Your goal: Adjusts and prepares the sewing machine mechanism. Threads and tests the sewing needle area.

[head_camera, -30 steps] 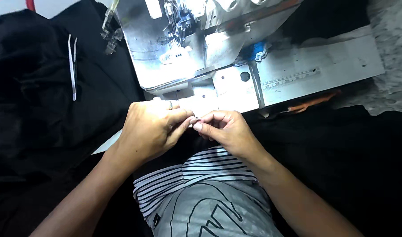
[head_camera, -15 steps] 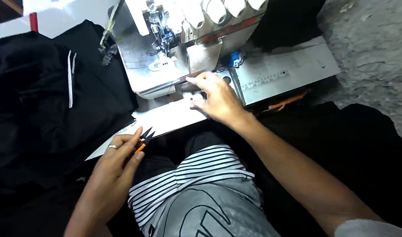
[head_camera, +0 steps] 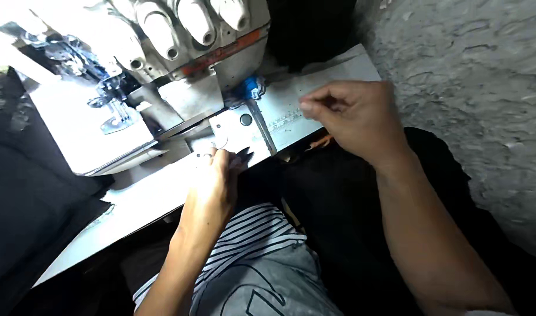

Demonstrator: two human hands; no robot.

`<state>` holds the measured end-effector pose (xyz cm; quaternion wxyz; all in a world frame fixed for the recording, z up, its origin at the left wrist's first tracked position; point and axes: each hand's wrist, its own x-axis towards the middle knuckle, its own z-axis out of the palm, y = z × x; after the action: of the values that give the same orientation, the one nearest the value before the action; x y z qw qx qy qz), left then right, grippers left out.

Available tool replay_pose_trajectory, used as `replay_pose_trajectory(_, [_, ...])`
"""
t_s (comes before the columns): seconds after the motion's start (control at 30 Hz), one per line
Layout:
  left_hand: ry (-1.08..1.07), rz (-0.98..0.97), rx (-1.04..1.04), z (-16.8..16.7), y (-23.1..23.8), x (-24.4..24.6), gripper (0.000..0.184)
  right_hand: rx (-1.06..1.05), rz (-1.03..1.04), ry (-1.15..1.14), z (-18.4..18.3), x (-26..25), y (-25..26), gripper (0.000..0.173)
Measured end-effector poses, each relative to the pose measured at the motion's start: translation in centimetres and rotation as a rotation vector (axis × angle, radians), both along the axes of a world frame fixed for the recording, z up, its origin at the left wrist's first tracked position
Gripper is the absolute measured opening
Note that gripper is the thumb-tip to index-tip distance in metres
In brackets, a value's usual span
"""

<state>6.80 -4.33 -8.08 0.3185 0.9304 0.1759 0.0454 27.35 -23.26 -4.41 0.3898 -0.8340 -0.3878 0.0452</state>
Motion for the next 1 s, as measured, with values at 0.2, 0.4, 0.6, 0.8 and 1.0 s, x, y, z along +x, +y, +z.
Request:
replay_pose_trajectory(0.2, [-0.104,0.04,0.255,-1.9,-1.5,6.2,0.015,-0.082,-0.015,-0.067,-1.3,-2.0,0.4,0.025])
replay_pose_trajectory(0.4, [-0.25,0.066,0.218,-3.8,-2.8,4.2,0.016,-0.087,0.133,-0.175,-1.3,-3.1,3.3,0.029])
replay_pose_trajectory(0.6, [-0.31,-0.025,0.135,-2.7,-3.5,3.3,0.014,-0.354,0.196,-0.174,0.7,-3.5,9.9,0.016])
replay_pose_trajectory(0.8, [-0.34,0.07,-0.307,-2.8,0.5,-9.0,0.017,-0.216,0.042,-0.104,-4.9,-8.7,12.3,0.025])
replay_pose_trajectory(1.0, [-0.593,0.41,-0.026,1.9,4.8,-11.5,0.018,-0.061,0.018,-0.272,-7.7,-11.2,15.5,0.025])
